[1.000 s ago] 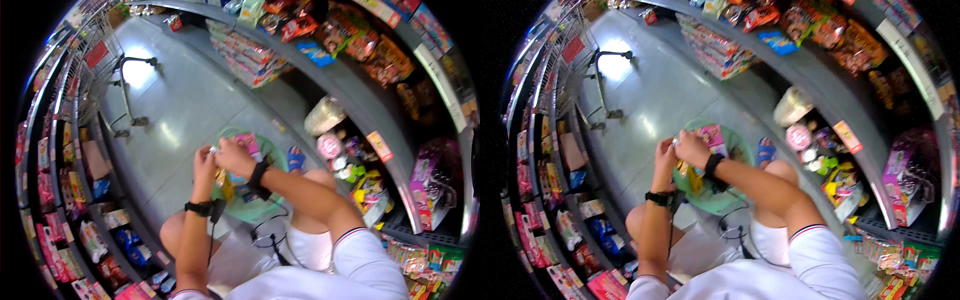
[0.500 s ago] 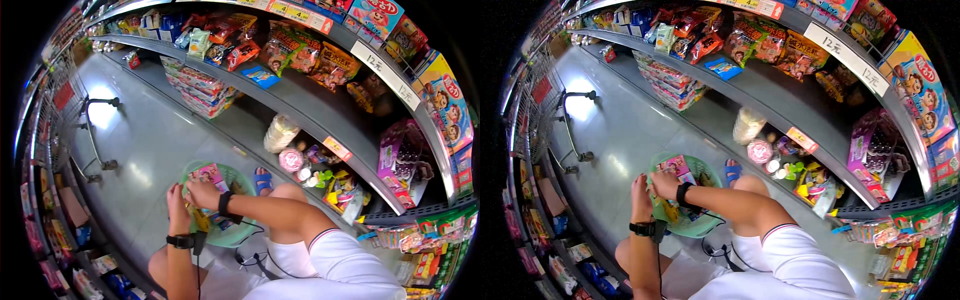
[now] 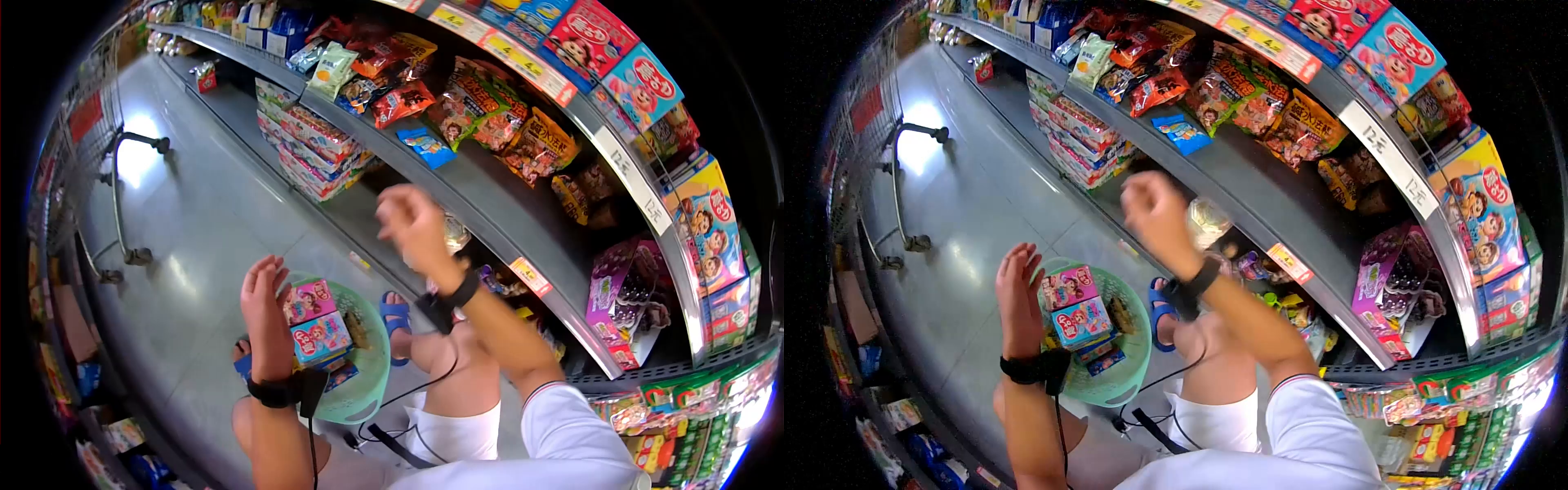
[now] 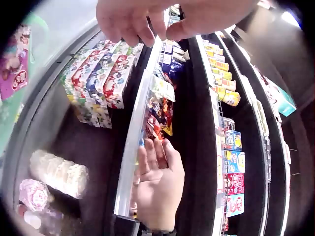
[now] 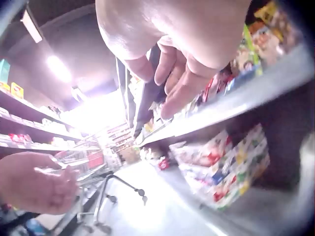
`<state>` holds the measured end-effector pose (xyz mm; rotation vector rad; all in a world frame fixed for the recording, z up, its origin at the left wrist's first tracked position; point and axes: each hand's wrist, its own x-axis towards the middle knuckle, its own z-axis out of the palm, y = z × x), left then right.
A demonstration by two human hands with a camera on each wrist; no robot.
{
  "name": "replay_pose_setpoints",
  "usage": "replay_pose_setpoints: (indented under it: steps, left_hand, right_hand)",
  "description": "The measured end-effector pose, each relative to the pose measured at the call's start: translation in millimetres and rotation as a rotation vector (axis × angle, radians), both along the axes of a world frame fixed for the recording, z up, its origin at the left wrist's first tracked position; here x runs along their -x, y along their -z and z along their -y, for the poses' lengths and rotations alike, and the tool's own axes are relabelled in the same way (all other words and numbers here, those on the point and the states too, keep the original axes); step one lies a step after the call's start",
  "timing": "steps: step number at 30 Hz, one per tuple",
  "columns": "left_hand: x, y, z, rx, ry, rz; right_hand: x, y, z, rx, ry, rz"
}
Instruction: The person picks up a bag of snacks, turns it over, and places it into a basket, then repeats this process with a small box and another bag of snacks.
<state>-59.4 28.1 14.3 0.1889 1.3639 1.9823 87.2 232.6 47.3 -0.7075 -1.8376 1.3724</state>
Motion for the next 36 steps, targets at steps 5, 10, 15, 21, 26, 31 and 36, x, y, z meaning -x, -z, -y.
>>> replay_pose_setpoints:
  steps: [5,10,15,21,26,31,36]
  left_hand:
    - [23.8,7.9,-29.5,-0.063,-0.062,0.095]
    - [65.4,28.6,-38.8,-0.011,-0.128,0.156]
    - [98.9,35.2,-46.7,-0.009,-0.072,0.238]
    - [123.9,25.6,-51.5,-0.121,-0.027,0.316]
    - [116.1,13.8,-35.8,-0.208,0.072,0.27]
    - [77.6,-5.8,-22.6,-0.292,0.237,0.122]
    - [41.3,-10.0,-4.2,-0.057,0.273,-0.31]
  right_hand:
    - [-5.2,-43.0,-161.3,-0.424,0.595,-0.089]
    - [0.6,-32.7,-256.5,-0.341,0.814,0.026]
    - [0.4,-28.2,-252.2,0.007,0.608,-0.075]
    - [-8.1,-41.7,-260.3,-0.253,0.673,-0.077]
    - [-8.6,-68.9,-173.7,-0.501,0.689,-0.298]
    - [-4.8,-67.3,-32.0,-0.249,0.527,-0.41]
    - [4.9,-0.8,48.5,0.196,0.253,-0.187]
